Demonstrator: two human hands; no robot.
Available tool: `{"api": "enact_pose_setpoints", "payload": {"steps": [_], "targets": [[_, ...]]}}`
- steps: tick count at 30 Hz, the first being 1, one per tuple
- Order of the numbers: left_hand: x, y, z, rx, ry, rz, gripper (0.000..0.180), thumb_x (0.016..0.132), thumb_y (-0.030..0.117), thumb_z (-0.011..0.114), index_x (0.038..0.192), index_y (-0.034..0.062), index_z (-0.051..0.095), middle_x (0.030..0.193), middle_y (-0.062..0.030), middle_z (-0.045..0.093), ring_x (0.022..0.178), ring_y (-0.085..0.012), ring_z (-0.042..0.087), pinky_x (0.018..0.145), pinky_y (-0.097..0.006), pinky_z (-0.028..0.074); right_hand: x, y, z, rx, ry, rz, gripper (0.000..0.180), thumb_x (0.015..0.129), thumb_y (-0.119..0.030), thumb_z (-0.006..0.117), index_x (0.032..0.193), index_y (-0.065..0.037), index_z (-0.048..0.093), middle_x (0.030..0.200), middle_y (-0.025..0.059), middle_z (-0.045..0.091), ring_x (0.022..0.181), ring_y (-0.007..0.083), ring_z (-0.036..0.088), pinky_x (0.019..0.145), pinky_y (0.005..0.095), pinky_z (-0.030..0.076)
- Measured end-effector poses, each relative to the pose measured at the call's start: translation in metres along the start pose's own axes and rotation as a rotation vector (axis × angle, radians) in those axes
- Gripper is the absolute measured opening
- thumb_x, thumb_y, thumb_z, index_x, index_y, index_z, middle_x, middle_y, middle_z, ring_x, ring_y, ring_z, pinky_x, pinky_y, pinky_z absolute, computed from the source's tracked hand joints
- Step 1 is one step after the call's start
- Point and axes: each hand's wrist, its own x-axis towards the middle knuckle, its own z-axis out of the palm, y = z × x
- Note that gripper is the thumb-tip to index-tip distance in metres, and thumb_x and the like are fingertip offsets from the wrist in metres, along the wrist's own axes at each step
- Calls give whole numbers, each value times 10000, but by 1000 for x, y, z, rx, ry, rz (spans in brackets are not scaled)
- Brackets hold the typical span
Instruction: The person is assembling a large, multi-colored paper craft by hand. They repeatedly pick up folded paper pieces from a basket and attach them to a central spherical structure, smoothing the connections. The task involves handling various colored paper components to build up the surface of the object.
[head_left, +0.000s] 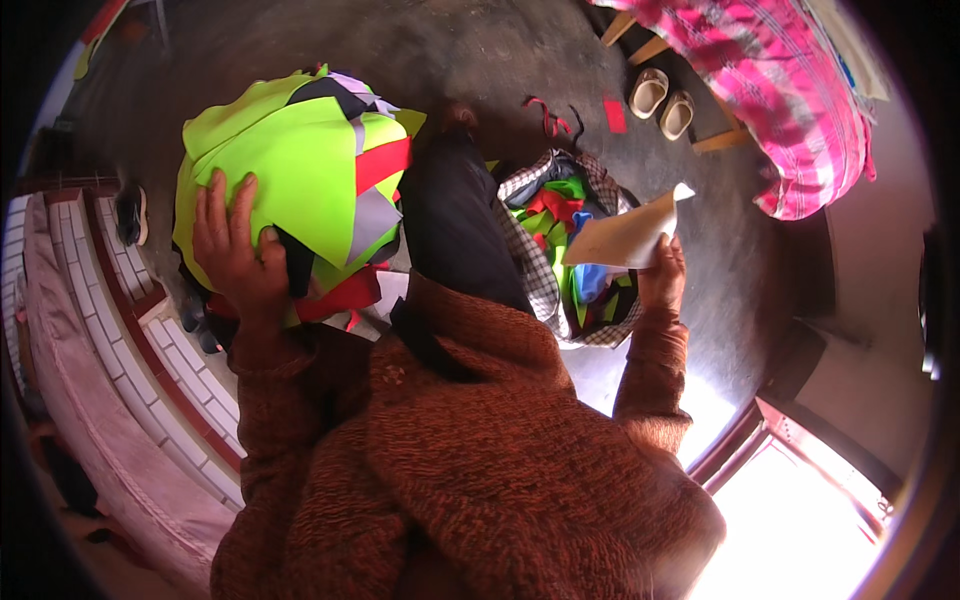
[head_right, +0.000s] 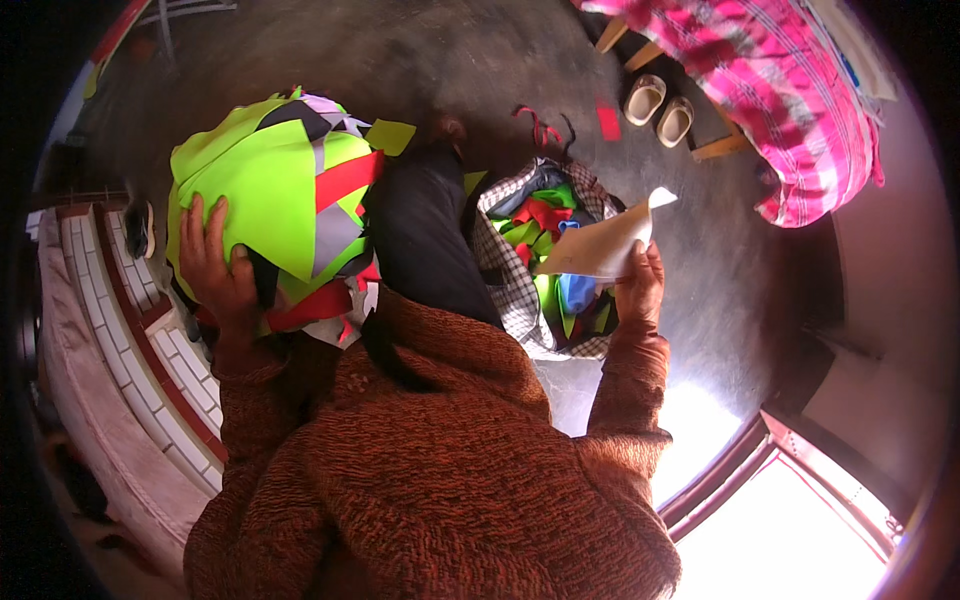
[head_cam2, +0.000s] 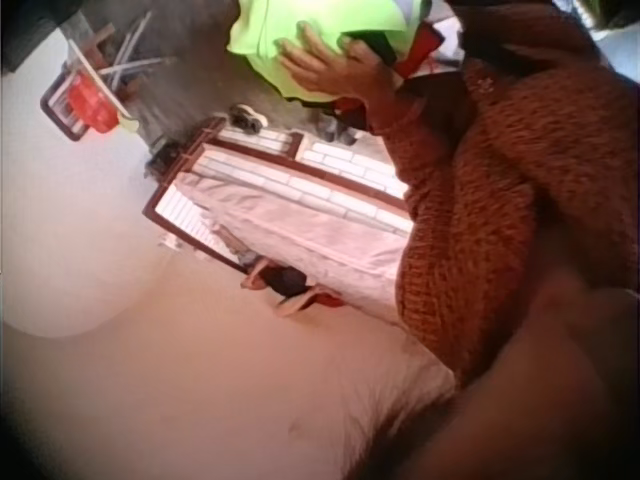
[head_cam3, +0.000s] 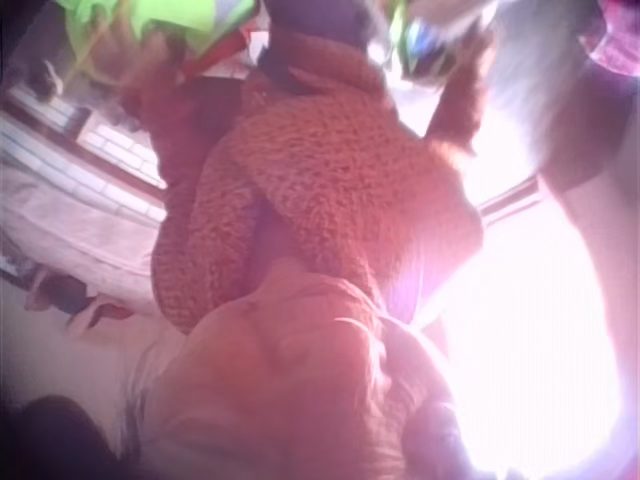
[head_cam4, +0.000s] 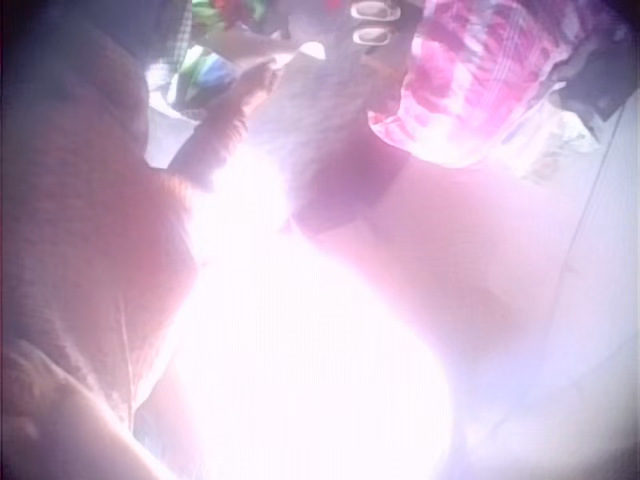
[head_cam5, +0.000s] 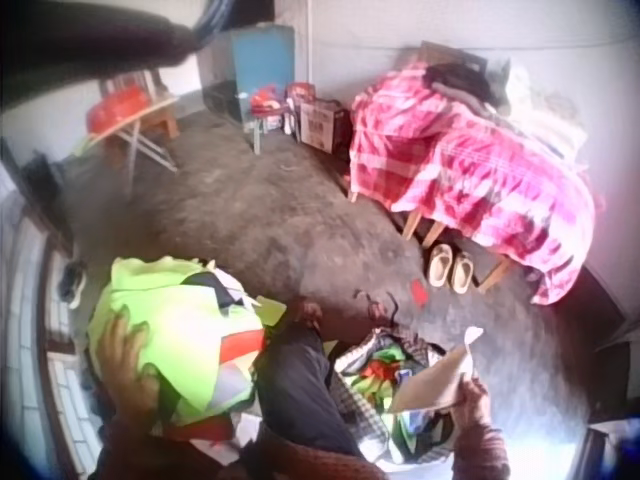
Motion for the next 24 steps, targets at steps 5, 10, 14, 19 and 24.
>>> {"api": "enact_pose_setpoints", "payload": {"steps": [5, 10, 14, 19, 24], "targets": [[-17, 11, -7, -1, 26, -105, 482, 847, 358, 445, 1261, 156, 586, 1394, -129, 479, 1280, -377, 428, 1022, -541, 310, 12, -39, 48, -426, -99, -182, 411, 948, -285, 539, 1233, 11, 519, 1172, 109, 580, 1072, 232, 558, 983, 397, 416], [3, 15, -16, -44, -4, -152, 515, 744, 217, 542, 1253, 166, 593, 1422, -130, 442, 1317, -372, 379, 1056, -554, 273, 18, -42, 169, 135, -498, -119, 493, 963, -355, 530, 1369, -83, 461, 1330, 85, 535, 1233, 262, 495, 1075, 471, 341], [-4, 14, -23, -95, -5, -200, 525, 747, 204, 552, 1270, 195, 581, 1444, -114, 421, 1345, -349, 345, 1077, -558, 229, 26, -37, 270, 331, -709, -78, 487, 957, -338, 557, 1374, -106, 462, 1351, 89, 526, 1248, 254, 487, 1097, 496, 314], [-7, 12, -21, -107, 20, -214, 502, 756, 221, 566, 1257, 206, 586, 1438, -103, 430, 1341, -336, 352, 1077, -552, 231, -15, -31, 410, 812, -977, 110, 436, 911, -293, 633, 1269, -62, 539, 1247, 117, 597, 1138, 249, 565, 1004, 487, 430], [-9, 11, -18, -119, 37, -228, 487, 752, 265, 588, 1238, 227, 605, 1336, -91, 517, 1276, -321, 418, 1055, -580, 252, -40, 31, 448, 305, -721, 91, 276, 933, -269, 620, 1116, -64, 589, 1009, 50, 651, 848, 141, 615, 745, 291, 516]]}}
